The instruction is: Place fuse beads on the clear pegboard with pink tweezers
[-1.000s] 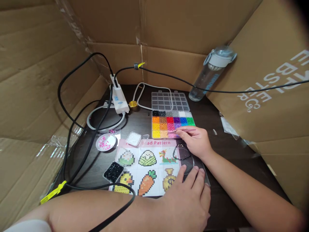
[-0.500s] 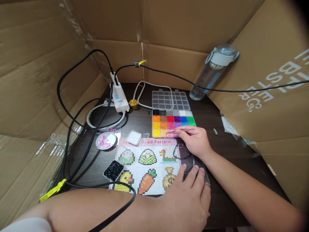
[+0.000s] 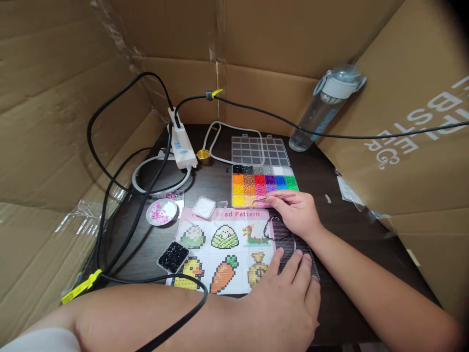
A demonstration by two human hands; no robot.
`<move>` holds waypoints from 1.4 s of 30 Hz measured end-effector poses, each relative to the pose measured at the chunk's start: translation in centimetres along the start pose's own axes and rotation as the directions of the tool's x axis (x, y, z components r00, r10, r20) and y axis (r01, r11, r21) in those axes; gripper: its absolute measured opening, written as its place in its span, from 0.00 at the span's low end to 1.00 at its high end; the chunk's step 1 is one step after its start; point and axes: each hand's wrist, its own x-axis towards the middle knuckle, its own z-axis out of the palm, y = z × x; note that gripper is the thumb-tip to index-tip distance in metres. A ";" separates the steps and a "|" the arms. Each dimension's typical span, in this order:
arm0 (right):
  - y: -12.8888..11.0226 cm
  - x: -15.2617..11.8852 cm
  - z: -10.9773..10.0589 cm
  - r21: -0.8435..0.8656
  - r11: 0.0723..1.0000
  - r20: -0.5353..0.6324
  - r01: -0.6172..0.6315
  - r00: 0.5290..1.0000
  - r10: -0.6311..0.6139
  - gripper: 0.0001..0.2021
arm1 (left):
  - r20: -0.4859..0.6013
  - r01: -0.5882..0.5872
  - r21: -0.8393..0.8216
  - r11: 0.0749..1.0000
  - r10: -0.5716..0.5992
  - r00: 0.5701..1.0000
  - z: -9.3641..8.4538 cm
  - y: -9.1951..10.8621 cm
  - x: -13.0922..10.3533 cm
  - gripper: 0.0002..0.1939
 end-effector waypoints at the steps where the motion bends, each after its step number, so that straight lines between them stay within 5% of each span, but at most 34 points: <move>1: 0.0 0.0 0.0 -0.001 1.000 0.001 0.001 1.000 -0.001 0.06 | 0.002 0.000 -0.001 1.000 0.000 1.000 0.0 0.0 0.0 0.27; 8: -0.2 0.0 0.0 -0.016 1.000 0.020 0.012 1.000 -0.012 0.07 | -0.001 0.003 0.004 1.000 -0.003 1.000 0.1 -0.1 -0.2 0.27; 19: -0.6 -0.1 -0.2 -0.006 0.999 -0.117 0.034 0.993 -0.035 0.05 | 0.017 0.002 -0.001 1.000 -0.002 1.000 -0.3 0.1 -0.2 0.27; 29: -0.9 -2.5 -5.0 0.068 0.993 -0.385 0.099 0.921 -0.066 0.10 | 0.043 -0.031 -0.019 0.999 0.031 0.999 -0.6 -0.1 -0.2 0.29; 36: 1.7 -6.8 -6.1 0.012 0.999 -0.368 -0.045 0.929 0.047 0.11 | 0.005 -0.032 -0.017 0.999 0.032 0.999 -0.2 0.0 -0.3 0.29; 42: 2.5 -6.7 -5.1 0.054 0.995 -0.339 -0.088 0.935 0.101 0.14 | 0.035 -0.022 -0.027 0.999 0.023 0.999 -0.4 -0.1 -0.1 0.29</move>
